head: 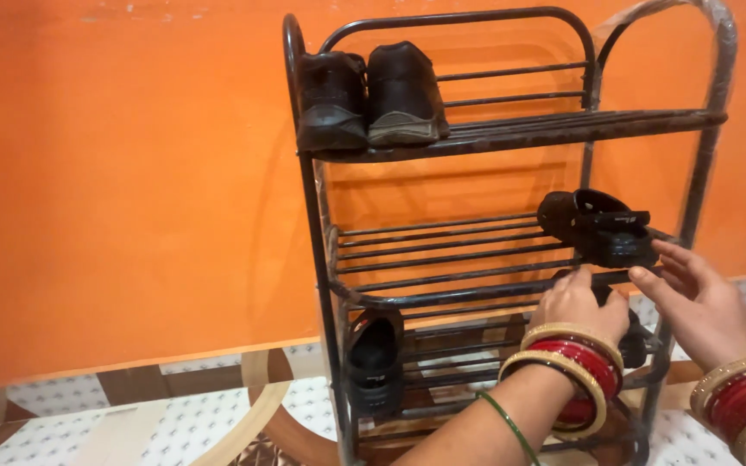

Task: The person wipes a black sandal with a cloth, then places it on a metal shoe rack. They repeat this process with another sandal, cleaning and arranging them on the rack.

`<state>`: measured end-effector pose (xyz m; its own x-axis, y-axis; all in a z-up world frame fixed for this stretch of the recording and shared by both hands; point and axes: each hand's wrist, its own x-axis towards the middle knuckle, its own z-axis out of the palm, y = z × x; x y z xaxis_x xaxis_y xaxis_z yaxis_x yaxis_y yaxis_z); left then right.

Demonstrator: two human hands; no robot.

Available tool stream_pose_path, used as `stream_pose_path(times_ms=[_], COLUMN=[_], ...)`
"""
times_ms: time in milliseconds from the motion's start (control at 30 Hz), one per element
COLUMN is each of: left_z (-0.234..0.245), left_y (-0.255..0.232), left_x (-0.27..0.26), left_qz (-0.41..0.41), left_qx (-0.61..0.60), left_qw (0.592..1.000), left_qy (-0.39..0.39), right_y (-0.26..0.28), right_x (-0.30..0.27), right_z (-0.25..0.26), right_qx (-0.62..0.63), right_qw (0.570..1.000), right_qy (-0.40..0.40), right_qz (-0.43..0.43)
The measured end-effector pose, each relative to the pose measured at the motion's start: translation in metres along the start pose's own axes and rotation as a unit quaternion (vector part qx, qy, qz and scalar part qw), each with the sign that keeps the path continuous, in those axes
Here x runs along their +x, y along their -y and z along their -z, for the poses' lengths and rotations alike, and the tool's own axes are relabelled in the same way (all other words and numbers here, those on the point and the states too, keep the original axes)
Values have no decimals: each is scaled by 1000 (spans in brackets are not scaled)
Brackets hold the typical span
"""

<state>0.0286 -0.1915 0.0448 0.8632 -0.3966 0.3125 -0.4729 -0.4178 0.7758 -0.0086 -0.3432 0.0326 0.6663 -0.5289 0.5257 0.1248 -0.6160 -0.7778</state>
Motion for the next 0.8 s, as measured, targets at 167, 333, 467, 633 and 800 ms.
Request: stream_pose_path(times_ms=[167, 333, 467, 633, 800], left_z=[5, -4, -14, -29, -49], left_y=[25, 45, 54, 57, 57], left_x=[-18, -16, -8, -2, 6], left_qz=[9, 36, 58, 68, 88], left_qx=[60, 110, 114, 79, 35], left_qw=[995, 986, 982, 987, 988], left_qy=[82, 123, 137, 121, 121], right_y=[-21, -66, -96, -101, -109], right_x=[-18, -23, -23, -21, -16], right_z=[-6, -19, -30, -46, -58], right_qx=[-30, -77, -137, -252, -285], right_qw=[992, 986, 982, 957, 951], right_qy=[23, 59, 74, 69, 24], right_qz=[-121, -138, -104, -127, -114])
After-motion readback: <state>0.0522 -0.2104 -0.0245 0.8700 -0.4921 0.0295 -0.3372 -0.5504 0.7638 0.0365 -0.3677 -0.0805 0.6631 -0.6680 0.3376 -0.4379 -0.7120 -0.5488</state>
